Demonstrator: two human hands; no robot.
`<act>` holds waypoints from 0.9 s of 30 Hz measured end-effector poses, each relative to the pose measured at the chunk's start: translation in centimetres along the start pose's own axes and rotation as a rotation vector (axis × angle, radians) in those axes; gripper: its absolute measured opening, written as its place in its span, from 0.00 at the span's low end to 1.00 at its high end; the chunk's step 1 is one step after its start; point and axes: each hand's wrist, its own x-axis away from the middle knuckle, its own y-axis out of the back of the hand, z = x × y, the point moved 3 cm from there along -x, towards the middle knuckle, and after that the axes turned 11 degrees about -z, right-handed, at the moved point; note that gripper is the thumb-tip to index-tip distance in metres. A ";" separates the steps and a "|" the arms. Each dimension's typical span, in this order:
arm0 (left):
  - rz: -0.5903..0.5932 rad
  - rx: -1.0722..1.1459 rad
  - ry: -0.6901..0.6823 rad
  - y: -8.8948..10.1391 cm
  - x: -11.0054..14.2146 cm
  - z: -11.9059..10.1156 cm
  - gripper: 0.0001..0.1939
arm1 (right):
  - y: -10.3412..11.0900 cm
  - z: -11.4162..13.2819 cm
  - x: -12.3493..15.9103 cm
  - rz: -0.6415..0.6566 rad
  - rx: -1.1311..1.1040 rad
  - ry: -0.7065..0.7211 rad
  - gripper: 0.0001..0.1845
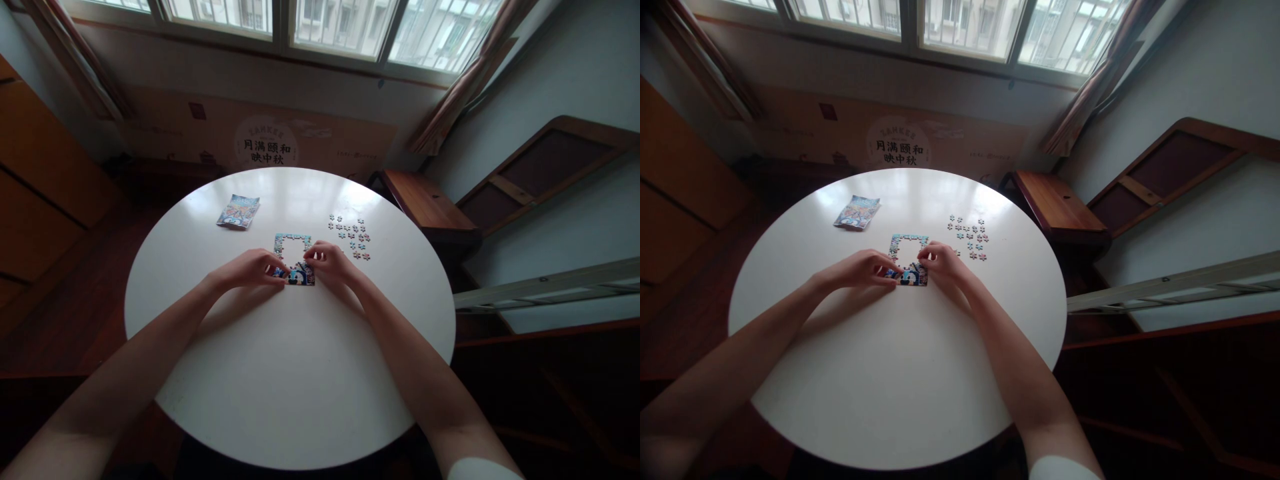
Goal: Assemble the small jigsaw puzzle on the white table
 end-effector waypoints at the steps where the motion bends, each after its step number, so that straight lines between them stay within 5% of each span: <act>1: 0.003 0.005 0.000 0.0 0.0 0.0 0.17 | 0.3 -0.2 -0.1 -0.026 0.000 -0.002 0.05; 9: 0.012 0.018 -0.004 0.0 0.0 -0.1 0.16 | 1.6 -1.3 -0.4 -0.105 0.010 -0.005 0.06; 27: 0.000 0.004 -0.014 0.0 0.0 0.0 0.16 | 0.0 0.2 0.5 0.134 0.041 -0.008 0.13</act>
